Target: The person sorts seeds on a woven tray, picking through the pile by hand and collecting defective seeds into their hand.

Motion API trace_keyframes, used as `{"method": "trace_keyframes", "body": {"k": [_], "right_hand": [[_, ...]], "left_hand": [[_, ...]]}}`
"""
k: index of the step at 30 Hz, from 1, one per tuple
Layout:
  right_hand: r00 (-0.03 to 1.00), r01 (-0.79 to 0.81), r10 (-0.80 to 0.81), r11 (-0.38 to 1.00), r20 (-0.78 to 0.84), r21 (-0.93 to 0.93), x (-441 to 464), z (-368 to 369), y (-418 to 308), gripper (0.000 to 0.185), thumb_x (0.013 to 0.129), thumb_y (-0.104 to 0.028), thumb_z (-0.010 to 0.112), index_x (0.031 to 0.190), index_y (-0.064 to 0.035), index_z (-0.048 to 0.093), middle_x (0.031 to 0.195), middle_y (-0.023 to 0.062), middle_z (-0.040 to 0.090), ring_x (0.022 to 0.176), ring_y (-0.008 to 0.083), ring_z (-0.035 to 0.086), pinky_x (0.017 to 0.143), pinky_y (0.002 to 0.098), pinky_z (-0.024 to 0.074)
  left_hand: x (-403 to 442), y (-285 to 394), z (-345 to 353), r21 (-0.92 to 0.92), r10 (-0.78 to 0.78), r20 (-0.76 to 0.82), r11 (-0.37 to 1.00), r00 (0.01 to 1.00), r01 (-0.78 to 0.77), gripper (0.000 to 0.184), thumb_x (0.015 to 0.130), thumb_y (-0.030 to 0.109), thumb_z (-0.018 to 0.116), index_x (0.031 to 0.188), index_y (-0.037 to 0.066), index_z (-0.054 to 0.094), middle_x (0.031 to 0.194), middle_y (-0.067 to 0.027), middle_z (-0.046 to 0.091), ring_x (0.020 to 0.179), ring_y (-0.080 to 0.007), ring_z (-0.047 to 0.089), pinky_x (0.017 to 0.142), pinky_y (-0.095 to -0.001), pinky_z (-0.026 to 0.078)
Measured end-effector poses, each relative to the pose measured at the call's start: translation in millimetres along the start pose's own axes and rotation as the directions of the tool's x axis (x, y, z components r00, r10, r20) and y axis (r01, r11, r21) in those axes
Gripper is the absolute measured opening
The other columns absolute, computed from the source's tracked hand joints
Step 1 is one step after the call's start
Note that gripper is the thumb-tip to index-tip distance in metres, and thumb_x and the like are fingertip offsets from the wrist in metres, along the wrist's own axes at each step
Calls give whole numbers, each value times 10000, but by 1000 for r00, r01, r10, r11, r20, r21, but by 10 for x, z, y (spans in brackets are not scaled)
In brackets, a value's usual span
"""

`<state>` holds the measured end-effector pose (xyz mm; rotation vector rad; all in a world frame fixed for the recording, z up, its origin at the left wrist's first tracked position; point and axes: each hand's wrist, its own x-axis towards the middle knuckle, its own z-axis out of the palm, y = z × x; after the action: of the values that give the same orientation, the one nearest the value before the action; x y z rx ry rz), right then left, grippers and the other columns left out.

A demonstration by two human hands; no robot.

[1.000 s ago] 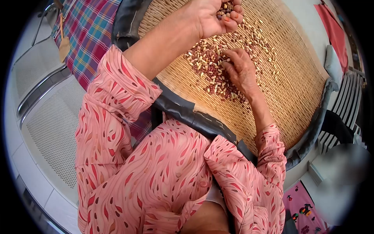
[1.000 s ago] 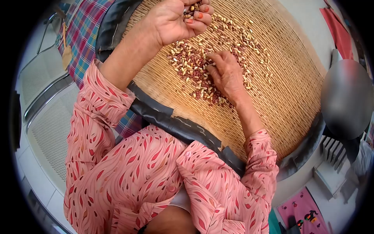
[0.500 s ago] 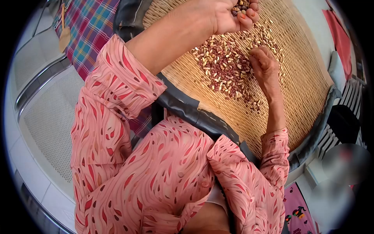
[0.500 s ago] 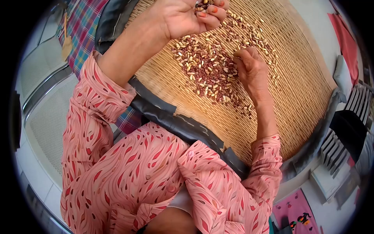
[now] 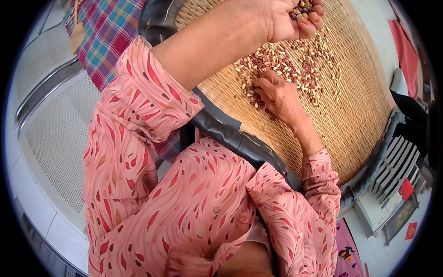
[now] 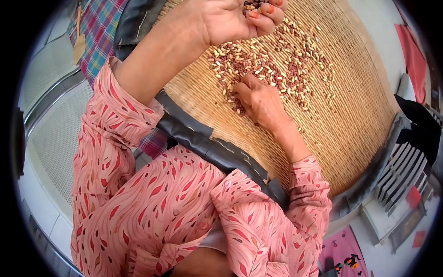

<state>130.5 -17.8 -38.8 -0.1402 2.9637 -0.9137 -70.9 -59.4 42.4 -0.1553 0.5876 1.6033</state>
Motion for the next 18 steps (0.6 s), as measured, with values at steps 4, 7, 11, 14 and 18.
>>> {"method": "trace_keyframes", "body": {"k": [4,7,11,14,18], "right_hand": [[965,-71,94,992,-244,101,-25,-200,193,65,867,-64,663,921,-47,632,880,85,600,701,260,631,590,364,516],[896,-177,186,982,-402,62,67,-169,392,82,855,-43,682,926,-48,642,857,81,603,683,242,625,593,358,509],[879,-193,186,981,-439,30,194,-96,370,96,839,-71,698,926,-78,655,841,75,589,674,257,619,587,369,496],[900,-244,205,968,-385,-54,224,-70,322,89,835,-98,703,915,-100,664,840,67,582,672,269,617,569,370,483],[905,-229,185,971,-383,-73,235,-70,348,93,812,-65,692,888,-98,651,838,70,580,675,278,620,572,392,483]], "left_hand": [[-112,1,88,-17,16,24,1000,1000,-15,244,992,210,492,790,74,506,667,-50,531,523,-131,466,394,-225,333],[-123,4,163,9,35,-37,999,999,-35,236,999,200,478,804,69,499,673,-50,528,521,-124,456,391,-220,332],[-135,17,170,0,41,-48,999,998,-41,219,990,179,484,803,65,498,675,-52,526,516,-120,447,387,-220,329],[-124,31,134,12,32,-41,999,999,-31,210,974,162,497,789,64,501,671,-52,525,518,-120,446,387,-219,325],[-115,22,131,38,41,-31,998,999,-40,202,959,151,506,775,67,507,665,-50,525,521,-122,449,391,-221,323]]}}
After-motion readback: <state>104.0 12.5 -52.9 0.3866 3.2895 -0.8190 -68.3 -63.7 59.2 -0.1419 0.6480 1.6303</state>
